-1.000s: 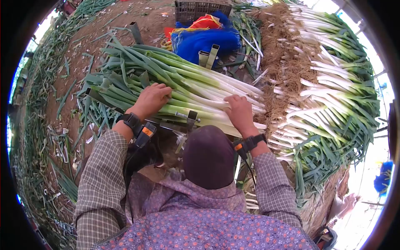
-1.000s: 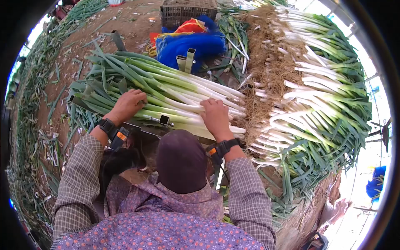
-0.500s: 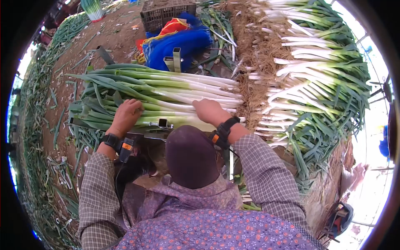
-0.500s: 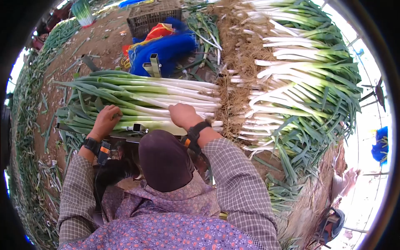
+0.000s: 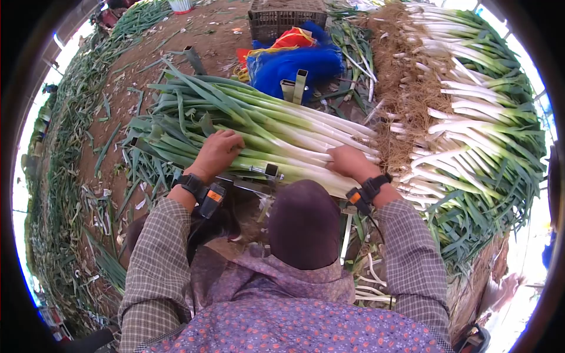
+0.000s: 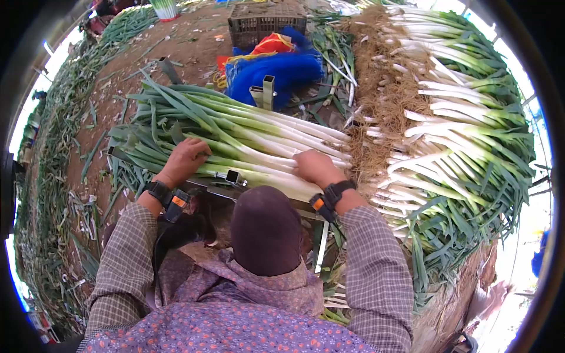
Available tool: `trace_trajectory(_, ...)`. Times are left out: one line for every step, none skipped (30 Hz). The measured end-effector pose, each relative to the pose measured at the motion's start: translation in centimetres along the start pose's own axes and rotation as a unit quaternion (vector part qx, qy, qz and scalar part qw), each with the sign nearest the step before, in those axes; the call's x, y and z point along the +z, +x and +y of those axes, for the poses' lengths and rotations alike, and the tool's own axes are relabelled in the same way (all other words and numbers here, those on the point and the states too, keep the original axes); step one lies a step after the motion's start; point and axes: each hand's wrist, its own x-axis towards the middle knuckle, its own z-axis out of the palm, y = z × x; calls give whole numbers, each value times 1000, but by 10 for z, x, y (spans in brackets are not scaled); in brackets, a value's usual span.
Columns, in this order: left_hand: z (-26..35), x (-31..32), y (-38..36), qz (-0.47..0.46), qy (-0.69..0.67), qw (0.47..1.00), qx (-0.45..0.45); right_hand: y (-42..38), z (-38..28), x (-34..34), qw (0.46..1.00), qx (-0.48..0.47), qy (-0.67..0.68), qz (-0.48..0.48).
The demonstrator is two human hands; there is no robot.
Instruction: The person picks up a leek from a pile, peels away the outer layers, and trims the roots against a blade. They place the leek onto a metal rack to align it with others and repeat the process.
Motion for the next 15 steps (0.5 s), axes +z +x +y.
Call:
trace_trajectory(1, -1, -1, 6, -3, 1000, 4, -6, 1, -1, 1000, 18, 2, 18)
trace_trajectory(3, -2, -3, 11, -7, 1000, 9, -6, 2, 4, 999, 22, -3, 39)
trace_trajectory(5, -4, -3, 16, -12, 1000, 14, -6, 1, 3, 999, 25, -7, 47)
trace_trajectory(6, -7, -3, 18, -10, 1000, 22, -7, 0, 3, 998, 28, -11, 53)
trace_trajectory(6, -11, -2, 20, -9, 999, 29, -8, -1, 4, 998, 31, -14, 58)
trace_trajectory(7, -14, 1, 21, -10, 999, 40, -7, -2, 10, 997, 30, -16, 67)
trace_trajectory(9, -18, 8, 27, -2, 998, 49, -4, -3, 16, 996, 32, -19, 76)
trace_trajectory(10, -21, 17, 36, 5, 998, 58, -3, -2, 21, 995, 35, -25, 86)
trace_trajectory(7, -21, 25, 45, 11, 997, 67, -5, -2, 24, 994, 40, 17, 105)
trace_trajectory(3, -20, 35, 28, 59, 995, 78, -8, -3, 28, 989, 44, 59, 125)
trace_trajectory(2, -18, 43, 20, 82, 992, 88, -10, -2, 29, 983, 44, 100, 145)
trace_trajectory(2, -17, 49, 11, 108, 989, 96, -13, 0, 30, 978, 33, 141, 150)
trace_trajectory(3, -16, 52, 0, 136, 985, 103, -15, 3, 30, 975, 33, 165, 145)
trace_trajectory(3, -16, 55, -51, 167, 982, 69, -16, 5, 30, 971, 32, 190, 141)
trace_trajectory(2, -15, 56, -30, 182, 979, 88, -17, 6, 29, 966, 31, 216, 137)
